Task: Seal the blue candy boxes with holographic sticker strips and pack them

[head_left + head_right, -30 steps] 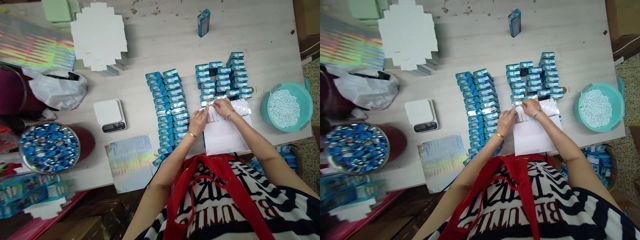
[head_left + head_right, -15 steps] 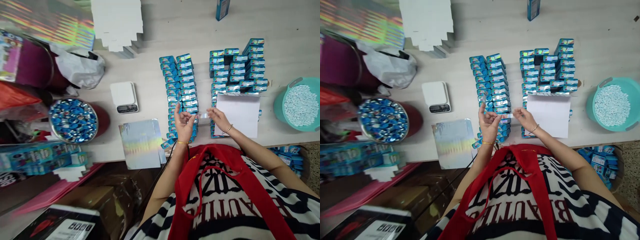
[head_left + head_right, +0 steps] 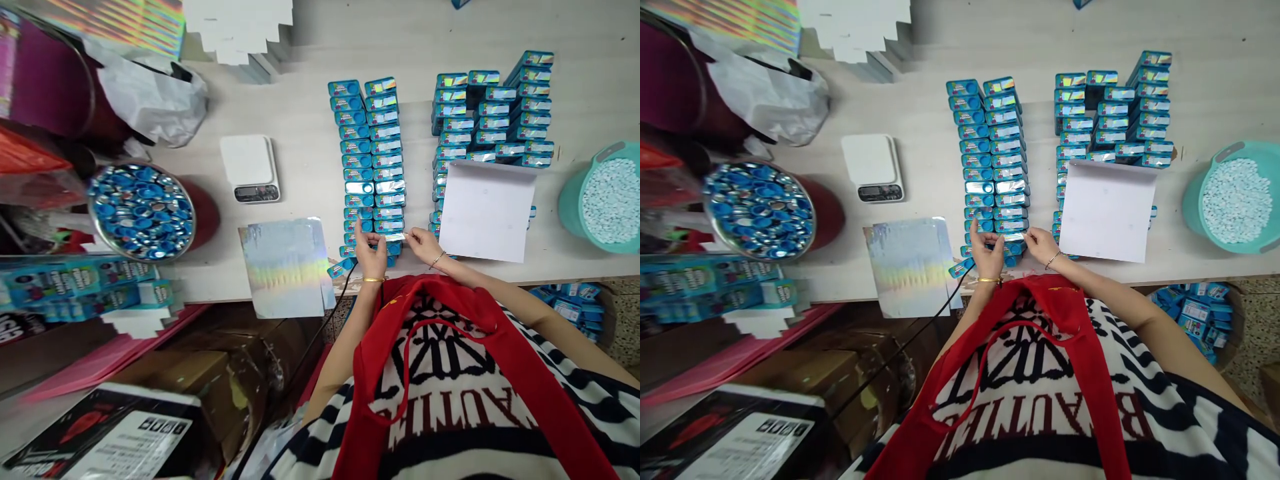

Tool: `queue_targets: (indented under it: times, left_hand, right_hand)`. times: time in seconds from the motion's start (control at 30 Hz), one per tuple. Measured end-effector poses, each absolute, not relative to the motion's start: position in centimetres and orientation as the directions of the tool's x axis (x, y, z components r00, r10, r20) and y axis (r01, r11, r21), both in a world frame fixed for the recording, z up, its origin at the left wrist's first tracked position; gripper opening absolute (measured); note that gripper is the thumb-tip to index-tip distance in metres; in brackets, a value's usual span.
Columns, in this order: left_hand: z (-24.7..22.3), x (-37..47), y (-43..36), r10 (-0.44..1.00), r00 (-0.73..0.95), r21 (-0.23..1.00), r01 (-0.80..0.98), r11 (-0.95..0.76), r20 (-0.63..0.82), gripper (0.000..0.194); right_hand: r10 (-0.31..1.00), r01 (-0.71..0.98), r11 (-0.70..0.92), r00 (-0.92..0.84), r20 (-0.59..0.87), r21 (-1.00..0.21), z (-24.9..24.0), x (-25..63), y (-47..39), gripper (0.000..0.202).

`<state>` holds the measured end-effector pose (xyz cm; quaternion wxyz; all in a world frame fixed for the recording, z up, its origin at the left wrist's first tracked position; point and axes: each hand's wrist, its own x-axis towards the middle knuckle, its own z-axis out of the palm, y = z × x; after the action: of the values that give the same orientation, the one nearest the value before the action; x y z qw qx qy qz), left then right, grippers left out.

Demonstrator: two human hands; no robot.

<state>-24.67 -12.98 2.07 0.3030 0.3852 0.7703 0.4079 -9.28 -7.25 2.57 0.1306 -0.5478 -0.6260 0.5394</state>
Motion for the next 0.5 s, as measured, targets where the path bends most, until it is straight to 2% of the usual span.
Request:
queue_targets:
  times: [0.2, 0.33, 0.5]
  left_hand:
    - [1.6, -24.8, -13.6, 0.834, -0.529, 0.730, 0.509, 0.457, -0.154, 0.075]
    - [1.1, -24.7, -13.6, 0.839, -0.520, 0.688, 0.550, 0.473, -0.162, 0.074]
    - [0.5, -24.7, -13.5, 0.833, -0.522, 0.611, 0.603, 0.513, -0.183, 0.075]
  right_hand:
    - [0.819, 0.623, -0.119, -0.379, -0.431, -0.773, 1.1, -9.8, -7.8, 0.025]
    - [0.816, 0.655, -0.092, -0.382, -0.433, -0.750, 0.4, -10.0, -7.8, 0.023]
    - [0.809, 0.679, -0.138, -0.343, -0.478, -0.721, -0.5, -10.4, -7.7, 0.023]
